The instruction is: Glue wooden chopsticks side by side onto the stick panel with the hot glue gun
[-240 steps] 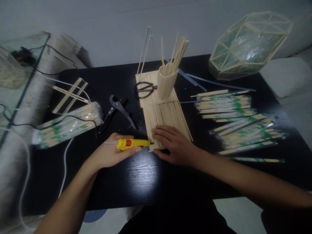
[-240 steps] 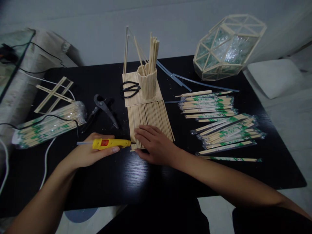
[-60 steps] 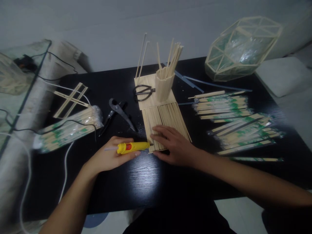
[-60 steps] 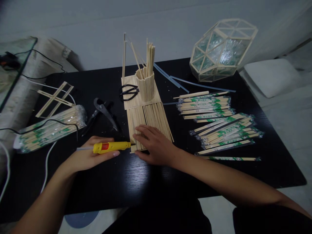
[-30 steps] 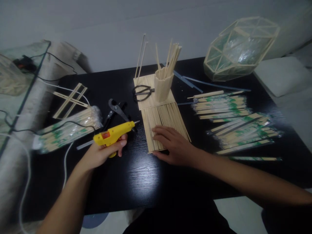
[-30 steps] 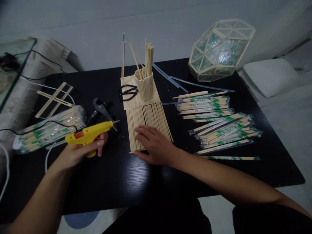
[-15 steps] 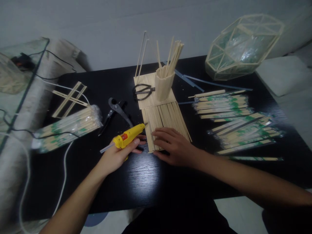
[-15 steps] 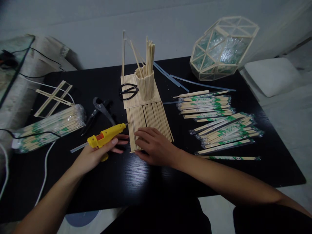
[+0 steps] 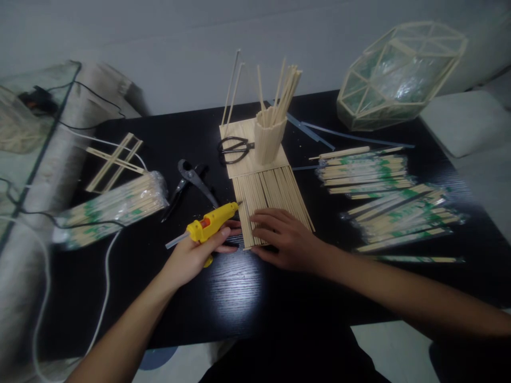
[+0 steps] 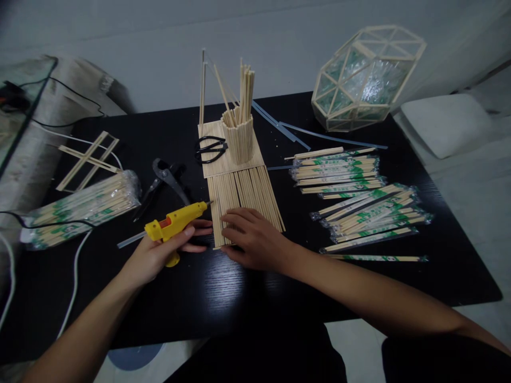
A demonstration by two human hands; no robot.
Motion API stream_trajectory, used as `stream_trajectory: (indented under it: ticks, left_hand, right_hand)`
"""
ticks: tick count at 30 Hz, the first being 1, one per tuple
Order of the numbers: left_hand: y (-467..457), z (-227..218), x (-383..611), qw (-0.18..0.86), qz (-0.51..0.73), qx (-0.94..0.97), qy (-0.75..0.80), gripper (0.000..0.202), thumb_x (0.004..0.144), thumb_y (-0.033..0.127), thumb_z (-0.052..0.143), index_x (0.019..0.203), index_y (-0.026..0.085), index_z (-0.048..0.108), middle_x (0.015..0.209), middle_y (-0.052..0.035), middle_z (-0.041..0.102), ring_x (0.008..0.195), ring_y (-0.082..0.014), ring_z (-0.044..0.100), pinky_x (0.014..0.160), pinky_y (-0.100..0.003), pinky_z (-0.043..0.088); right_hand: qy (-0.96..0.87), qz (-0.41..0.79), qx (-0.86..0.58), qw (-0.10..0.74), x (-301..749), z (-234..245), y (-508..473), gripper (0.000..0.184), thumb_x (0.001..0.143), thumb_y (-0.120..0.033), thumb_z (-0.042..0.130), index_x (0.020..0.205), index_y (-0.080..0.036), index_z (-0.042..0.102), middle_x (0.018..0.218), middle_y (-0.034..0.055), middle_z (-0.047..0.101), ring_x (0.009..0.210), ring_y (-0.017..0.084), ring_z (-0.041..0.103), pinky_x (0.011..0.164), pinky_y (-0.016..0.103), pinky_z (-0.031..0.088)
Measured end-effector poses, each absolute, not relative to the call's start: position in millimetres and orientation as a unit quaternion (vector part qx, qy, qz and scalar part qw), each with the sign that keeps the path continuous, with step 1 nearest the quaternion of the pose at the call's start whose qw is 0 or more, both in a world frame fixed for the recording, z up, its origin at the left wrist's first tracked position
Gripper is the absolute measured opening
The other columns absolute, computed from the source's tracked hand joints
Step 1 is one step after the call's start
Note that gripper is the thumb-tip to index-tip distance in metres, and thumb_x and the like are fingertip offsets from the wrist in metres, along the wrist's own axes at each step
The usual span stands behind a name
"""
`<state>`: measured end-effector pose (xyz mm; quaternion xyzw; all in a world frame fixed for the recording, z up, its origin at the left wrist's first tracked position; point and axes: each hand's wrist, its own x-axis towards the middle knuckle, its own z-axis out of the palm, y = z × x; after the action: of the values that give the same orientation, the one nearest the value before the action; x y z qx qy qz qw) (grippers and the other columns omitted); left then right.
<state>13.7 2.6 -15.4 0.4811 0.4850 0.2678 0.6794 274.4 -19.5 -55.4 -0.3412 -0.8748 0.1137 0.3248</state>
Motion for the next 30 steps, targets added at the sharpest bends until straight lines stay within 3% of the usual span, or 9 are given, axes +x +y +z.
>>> stream_trajectory:
  ticks: [17,30]
  left_hand:
    - [-0.8,-18.1,15.5,0.681,0.283,0.454,0.500,0.056,0.090,0.054,0.088,0.130,0.016,0.080,0.139,-0.0171,0.079,0.125,-0.0406,0.079,0.086,-0.044,0.076]
    - [-2.1,-18.0,15.9,0.667,0.276,0.485,0.494,0.055,0.096,0.054,0.083,0.135,0.016,0.079,0.144,-0.0193,0.077,0.126,-0.0408,0.078,0.081,-0.038,0.076]
  right_hand:
    - [-0.872,0.127,-0.346,0.323,273.9,-57.0,-19.2,0.011,0.104,-0.028,0.072,0.111,-0.018,0.072,0.133,0.0172,0.077,0.133,0.033,0.071,0.107,0.052,0.063]
    - [-0.871,0.146,-0.346,0.318,274.6,-57.8,-19.9,0.014,0.105,-0.028,0.071,0.114,-0.018,0.074,0.136,0.0185,0.076,0.137,0.033,0.067,0.109,0.054,0.061]
